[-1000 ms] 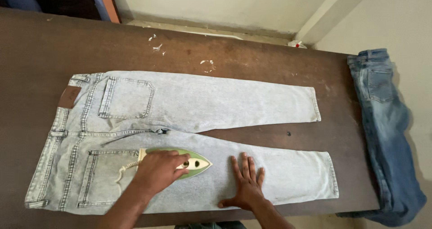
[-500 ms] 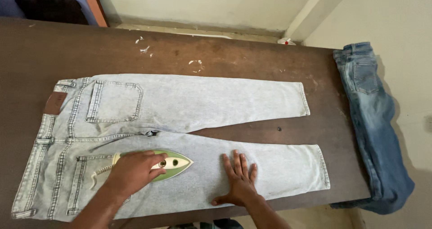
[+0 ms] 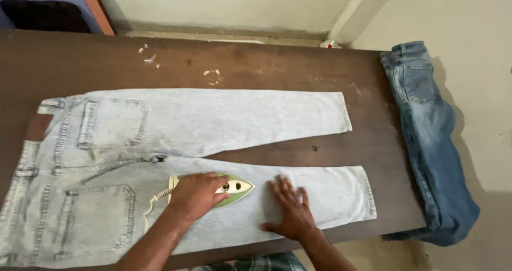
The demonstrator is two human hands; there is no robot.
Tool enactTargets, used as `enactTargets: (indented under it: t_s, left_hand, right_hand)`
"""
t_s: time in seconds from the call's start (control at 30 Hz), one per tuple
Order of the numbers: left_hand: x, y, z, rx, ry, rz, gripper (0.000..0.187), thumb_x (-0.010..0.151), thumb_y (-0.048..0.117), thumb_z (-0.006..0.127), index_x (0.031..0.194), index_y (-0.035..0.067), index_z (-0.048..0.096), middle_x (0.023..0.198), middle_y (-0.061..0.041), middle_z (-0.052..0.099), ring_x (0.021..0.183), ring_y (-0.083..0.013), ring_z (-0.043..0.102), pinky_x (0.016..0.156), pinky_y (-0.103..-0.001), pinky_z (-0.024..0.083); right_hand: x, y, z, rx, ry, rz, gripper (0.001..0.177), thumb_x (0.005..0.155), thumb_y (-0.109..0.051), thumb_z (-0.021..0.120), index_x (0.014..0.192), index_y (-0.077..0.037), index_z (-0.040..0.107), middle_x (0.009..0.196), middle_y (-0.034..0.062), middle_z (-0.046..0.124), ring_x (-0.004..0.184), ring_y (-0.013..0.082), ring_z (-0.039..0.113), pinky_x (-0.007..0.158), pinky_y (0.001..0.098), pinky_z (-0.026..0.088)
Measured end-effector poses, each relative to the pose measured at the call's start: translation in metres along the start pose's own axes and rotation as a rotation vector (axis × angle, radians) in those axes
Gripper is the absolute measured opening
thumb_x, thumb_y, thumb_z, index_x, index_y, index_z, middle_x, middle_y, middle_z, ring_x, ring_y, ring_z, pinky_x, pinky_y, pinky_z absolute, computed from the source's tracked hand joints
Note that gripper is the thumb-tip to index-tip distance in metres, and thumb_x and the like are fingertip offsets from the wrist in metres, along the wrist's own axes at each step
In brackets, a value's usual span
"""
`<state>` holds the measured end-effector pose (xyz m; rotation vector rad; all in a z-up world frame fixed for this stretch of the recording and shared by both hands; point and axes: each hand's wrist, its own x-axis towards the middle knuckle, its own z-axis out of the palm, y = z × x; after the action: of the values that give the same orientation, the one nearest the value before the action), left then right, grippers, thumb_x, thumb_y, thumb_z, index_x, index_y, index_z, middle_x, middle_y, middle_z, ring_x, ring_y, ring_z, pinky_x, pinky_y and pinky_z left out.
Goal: The person irons a pair of light-colored jeans laid flat on a table. They use a green and white iron to smooth the fabric, moving the iron back and forth along the legs and waist area while holding the jeans in place with their other hand.
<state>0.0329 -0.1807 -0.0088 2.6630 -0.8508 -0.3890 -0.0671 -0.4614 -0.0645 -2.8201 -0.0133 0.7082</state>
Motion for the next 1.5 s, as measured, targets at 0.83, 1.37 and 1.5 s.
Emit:
enactTargets:
  t_s: [0.83, 1.37, 1.5]
  left_hand:
    - [0.121, 0.215, 0.077, -0.05, -0.103, 0.02, 0.044, 0.089, 0.046, 0.071, 0.123, 0.019, 0.069, 0.101, -0.008, 0.073, 0.089, -0.0273, 0.072, 0.078, -0.045, 0.058]
    - [0.034, 0.072, 0.017, 0.091, -0.282, -0.374, 0.052, 0.085, 0.056, 0.066, 0.135, 0.04, 0.065, 0.129, 0.004, 0.071, 0.108, -0.0182, 0.071, 0.098, -0.038, 0.058]
    - [0.039, 0.074, 0.029, 0.022, -0.256, -0.332, 0.05, 0.085, 0.056, 0.068, 0.133, 0.039, 0.067, 0.127, 0.003, 0.072, 0.102, -0.0181, 0.073, 0.096, -0.038, 0.059]
  right_hand:
    - [-0.031, 0.223, -0.04, 0.003, -0.05, 0.165, 0.153, 0.056, -0.089, 0.078, 0.163, -0.025, -0.011, 0.173, 0.0077, -0.013, 0.159, 0.0278, -0.016, 0.126, 0.0562, -0.006]
    - [-0.023, 0.229, -0.035, 0.009, -0.098, 0.161, 0.153, 0.057, -0.089, 0.076, 0.164, -0.024, -0.012, 0.173, 0.0089, -0.014, 0.159, 0.0287, -0.018, 0.125, 0.0578, -0.01]
    - [-0.024, 0.228, -0.032, 0.012, -0.112, 0.16, 0.152, 0.057, -0.091, 0.076, 0.163, -0.025, -0.011, 0.173, 0.0096, -0.014, 0.159, 0.0293, -0.017, 0.124, 0.0598, -0.009]
